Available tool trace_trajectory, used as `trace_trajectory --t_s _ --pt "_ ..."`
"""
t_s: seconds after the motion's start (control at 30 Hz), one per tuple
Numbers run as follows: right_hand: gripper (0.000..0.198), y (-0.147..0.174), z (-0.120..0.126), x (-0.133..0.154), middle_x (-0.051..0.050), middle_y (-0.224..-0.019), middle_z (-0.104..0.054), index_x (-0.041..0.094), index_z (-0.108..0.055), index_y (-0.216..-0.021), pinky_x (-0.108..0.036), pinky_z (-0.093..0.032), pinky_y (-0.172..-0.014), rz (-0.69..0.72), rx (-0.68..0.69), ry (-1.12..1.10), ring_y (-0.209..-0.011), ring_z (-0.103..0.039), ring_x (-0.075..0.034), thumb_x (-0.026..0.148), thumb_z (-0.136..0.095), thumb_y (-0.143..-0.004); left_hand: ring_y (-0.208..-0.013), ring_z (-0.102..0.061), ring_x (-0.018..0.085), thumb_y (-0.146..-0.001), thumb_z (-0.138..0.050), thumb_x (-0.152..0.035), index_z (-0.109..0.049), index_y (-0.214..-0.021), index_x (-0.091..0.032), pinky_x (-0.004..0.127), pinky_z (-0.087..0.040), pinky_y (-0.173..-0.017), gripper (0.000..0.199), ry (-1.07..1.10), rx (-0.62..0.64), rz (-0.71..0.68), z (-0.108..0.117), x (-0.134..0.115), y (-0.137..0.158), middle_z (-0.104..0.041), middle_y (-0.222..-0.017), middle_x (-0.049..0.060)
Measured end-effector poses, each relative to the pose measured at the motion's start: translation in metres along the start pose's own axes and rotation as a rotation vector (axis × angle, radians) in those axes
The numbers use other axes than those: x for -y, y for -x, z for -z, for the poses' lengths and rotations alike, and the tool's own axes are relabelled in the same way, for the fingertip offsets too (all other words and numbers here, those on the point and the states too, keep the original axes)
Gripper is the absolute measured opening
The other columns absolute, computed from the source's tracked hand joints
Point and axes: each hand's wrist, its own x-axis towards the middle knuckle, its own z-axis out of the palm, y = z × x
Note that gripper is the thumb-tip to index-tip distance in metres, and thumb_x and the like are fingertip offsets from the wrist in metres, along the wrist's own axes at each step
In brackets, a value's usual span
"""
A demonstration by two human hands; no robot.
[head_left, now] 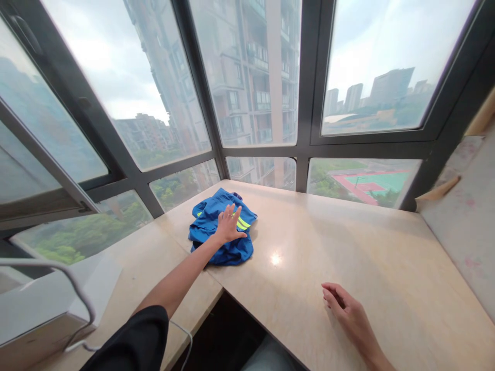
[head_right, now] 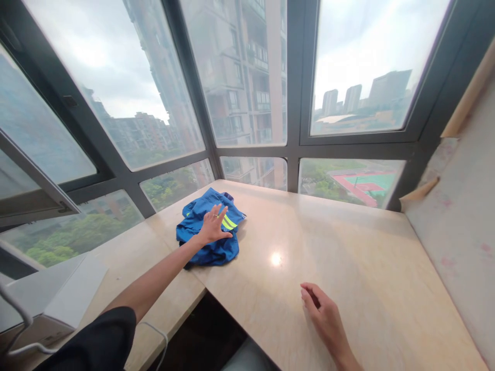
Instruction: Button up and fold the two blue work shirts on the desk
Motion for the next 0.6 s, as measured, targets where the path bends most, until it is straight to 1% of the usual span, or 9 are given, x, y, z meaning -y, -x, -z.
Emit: trace_trajectory --t_s 0.03,0.07,0.1,0.2,0.23,0.3,0.43,0.5,0.6 --pt "0.044 0.0 0.0 -0.002 -0.004 -0.079 -0.072 0.021 -0.071 -0.091 -0.033 -0.058 -0.07 0.006 0.004 0.009 -0.075 -0.068 -0.023 0.06 -0.062 -0.074 -0.148 -0.005 0.047 -0.057 -0.083 -0.054 -0.026 -0.155 -0.019 0.064 -0.014 -0.114 0.118 -0.118 0.038 0.063 0.002 0.008 -0.003 -0.012 -0.164 0.019" --pt "0.044 0.0 0.0 -0.004 -0.004 -0.08 -0.072 0.021 -0.071 -0.091 -0.033 -0.058 -0.071 0.014 0.006 0.015 -0.075 -0.068 -0.023 0.059 -0.061 -0.074 -0.148 -0.002 0.049 -0.059 -0.081 -0.055 -0.018 -0.157 -0.017 0.067 -0.012 -0.112 0.122 -0.189 0.078 0.146 0.002 0.016 -0.006 -0.009 -0.164 0.021" --pt "0.043 -0.001 0.0 -0.005 -0.004 -0.081 -0.072 0.02 -0.071 -0.092 -0.032 -0.058 -0.071 0.021 0.005 0.019 -0.075 -0.068 -0.023 0.059 -0.061 -0.075 -0.147 -0.004 0.05 -0.063 -0.078 -0.054 -0.012 -0.157 -0.016 0.07 -0.012 -0.111 0.121 -0.216 0.119 0.232 0.001 0.024 -0.009 -0.009 -0.163 0.023" --pt "0.043 -0.001 0.0 -0.009 -0.005 -0.082 -0.073 0.02 -0.071 -0.093 -0.031 -0.058 -0.071 0.043 0.0 0.034 -0.076 -0.068 -0.023 0.058 -0.059 -0.077 -0.144 -0.023 0.049 -0.077 -0.066 -0.043 -0.007 -0.158 -0.019 0.072 -0.019 -0.107 0.103 -0.112 0.223 0.445 -0.005 0.044 -0.013 -0.022 -0.16 0.025" --pt "0.043 -0.001 0.0 -0.011 -0.005 -0.082 -0.073 0.02 -0.07 -0.093 -0.031 -0.058 -0.07 0.05 -0.001 0.041 -0.075 -0.068 -0.023 0.058 -0.059 -0.078 -0.141 -0.03 0.048 -0.079 -0.063 -0.039 -0.008 -0.158 -0.021 0.072 -0.022 -0.105 0.098 -0.062 0.243 0.482 -0.008 0.049 -0.014 -0.027 -0.158 0.025" --pt "0.042 -0.001 0.0 -0.012 -0.005 -0.082 -0.073 0.02 -0.07 -0.094 -0.031 -0.057 -0.07 0.06 -0.001 0.056 -0.074 -0.068 -0.023 0.058 -0.057 -0.079 -0.137 -0.04 0.046 -0.082 -0.057 -0.031 -0.013 -0.158 -0.023 0.071 -0.027 -0.104 0.088 0.012 0.249 0.51 -0.01 0.056 -0.013 -0.037 -0.154 0.024" --pt "0.042 -0.002 0.0 -0.012 -0.005 -0.082 -0.073 0.02 -0.07 -0.093 -0.032 -0.057 -0.07 0.075 -0.003 0.081 -0.074 -0.068 -0.023 0.058 -0.056 -0.08 -0.127 -0.054 0.038 -0.083 -0.049 -0.017 -0.032 -0.154 -0.024 0.057 -0.039 -0.104 0.073 0.086 0.161 0.505 -0.005 0.06 -0.013 -0.056 -0.14 0.019" --pt "0.043 -0.002 0.0 -0.012 -0.006 -0.082 -0.073 0.02 -0.069 -0.093 -0.032 -0.057 -0.07 0.077 -0.003 0.081 -0.074 -0.069 -0.023 0.058 -0.055 -0.08 -0.125 -0.057 0.035 -0.082 -0.048 -0.014 -0.042 -0.149 -0.023 0.05 -0.042 -0.104 0.068 0.125 0.07 0.501 0.004 0.06 -0.014 -0.059 -0.138 0.017" --pt "0.043 -0.002 0.0 -0.011 -0.006 -0.083 -0.073 0.02 -0.069 -0.094 -0.033 -0.056 -0.071 0.076 0.0 0.085 -0.075 -0.069 -0.024 0.058 -0.055 -0.08 -0.127 -0.055 0.033 -0.081 -0.046 -0.008 -0.053 -0.141 -0.019 0.046 -0.042 -0.107 0.062 0.183 -0.109 0.471 0.025 0.056 -0.022 -0.06 -0.138 0.014"
